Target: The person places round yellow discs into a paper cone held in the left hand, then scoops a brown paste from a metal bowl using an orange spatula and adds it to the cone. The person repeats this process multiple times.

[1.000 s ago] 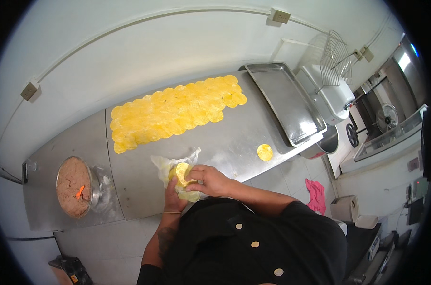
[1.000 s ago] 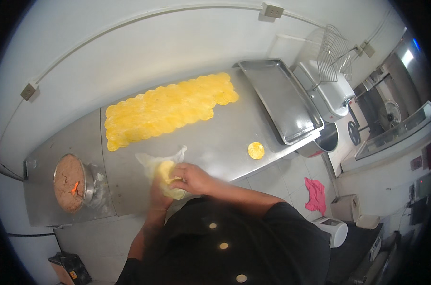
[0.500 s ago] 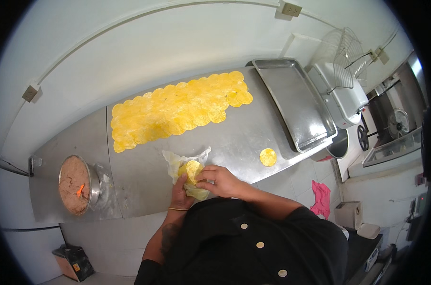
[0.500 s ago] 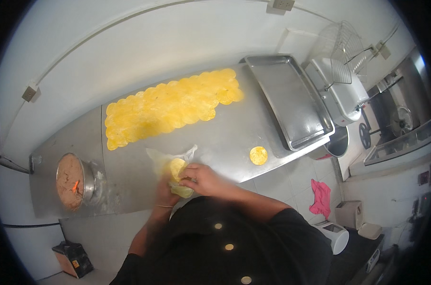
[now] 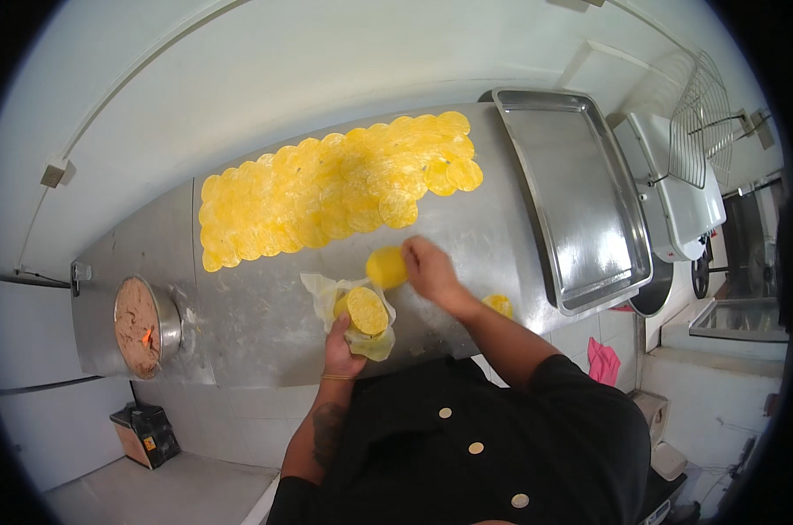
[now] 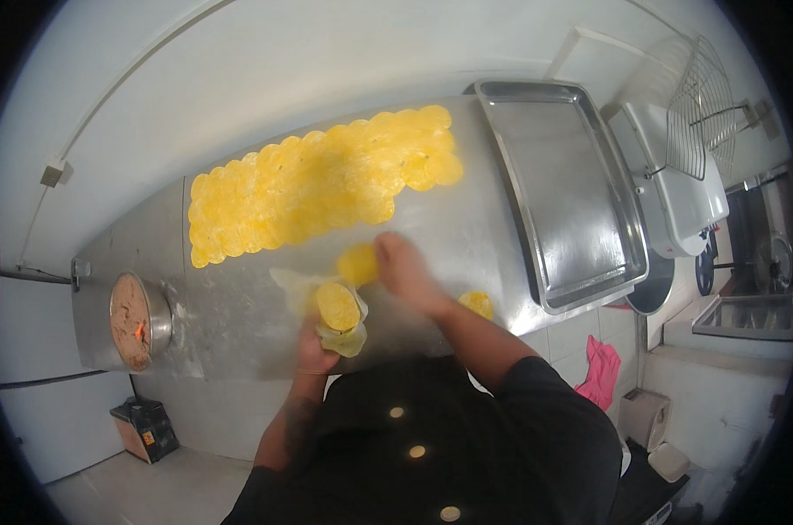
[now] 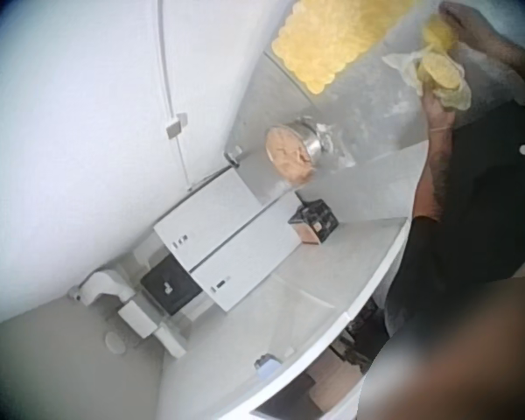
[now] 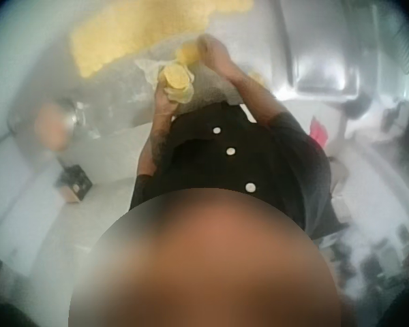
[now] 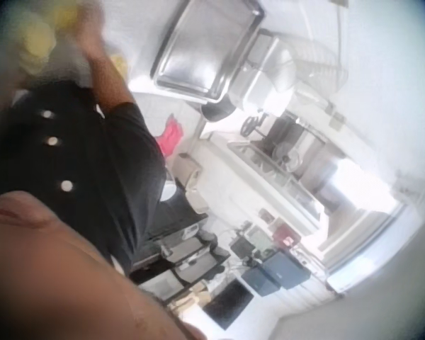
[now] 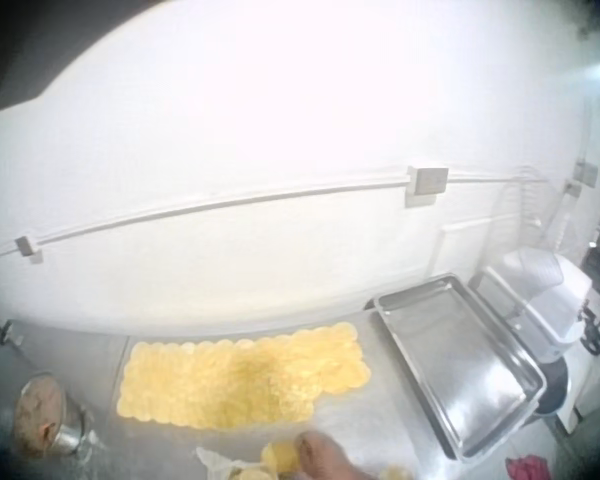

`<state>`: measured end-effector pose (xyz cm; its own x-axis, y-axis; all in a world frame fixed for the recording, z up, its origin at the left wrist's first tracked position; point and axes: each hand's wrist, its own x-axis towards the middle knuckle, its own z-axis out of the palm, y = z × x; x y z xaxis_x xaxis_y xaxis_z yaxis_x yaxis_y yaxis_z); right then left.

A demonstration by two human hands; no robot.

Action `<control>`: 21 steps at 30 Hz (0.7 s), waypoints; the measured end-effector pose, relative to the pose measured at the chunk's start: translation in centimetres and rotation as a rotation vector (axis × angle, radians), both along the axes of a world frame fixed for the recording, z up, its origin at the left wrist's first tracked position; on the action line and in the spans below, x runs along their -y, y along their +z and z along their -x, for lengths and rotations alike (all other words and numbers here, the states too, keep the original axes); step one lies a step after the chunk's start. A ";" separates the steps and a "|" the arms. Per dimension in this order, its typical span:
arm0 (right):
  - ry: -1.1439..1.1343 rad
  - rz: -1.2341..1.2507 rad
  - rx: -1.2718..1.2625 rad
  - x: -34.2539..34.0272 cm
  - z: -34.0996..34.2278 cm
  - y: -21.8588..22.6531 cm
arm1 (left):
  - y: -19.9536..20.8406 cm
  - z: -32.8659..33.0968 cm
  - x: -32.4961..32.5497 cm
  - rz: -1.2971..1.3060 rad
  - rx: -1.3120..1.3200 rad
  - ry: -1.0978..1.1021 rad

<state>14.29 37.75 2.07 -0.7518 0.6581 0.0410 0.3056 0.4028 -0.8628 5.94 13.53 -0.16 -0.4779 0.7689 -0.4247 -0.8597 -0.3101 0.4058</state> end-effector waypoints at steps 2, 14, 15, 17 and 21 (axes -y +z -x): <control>-0.088 -0.175 0.063 -4.2 0.7 -1.9 | -0.1 -0.4 0.6 0.071 0.019 -0.002; -0.255 -0.515 -0.003 -11.4 3.4 -2.6 | -0.6 -1.6 2.8 0.114 -0.083 0.038; -0.283 -0.598 -0.077 -10.5 3.3 -2.3 | -0.7 -1.5 3.0 0.096 -0.059 0.037; -0.123 -0.669 0.027 -7.8 2.9 -1.9 | -0.7 -1.2 3.4 0.099 -0.065 0.031; 0.056 -0.703 0.093 -2.2 2.6 -2.0 | -0.6 -0.4 4.5 0.046 -0.007 0.036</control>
<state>11.65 39.97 0.05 -0.8047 0.4596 0.3757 0.3280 0.8718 -0.3639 6.33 9.01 -0.78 -0.5082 0.7307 -0.4558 -0.8453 -0.3220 0.4264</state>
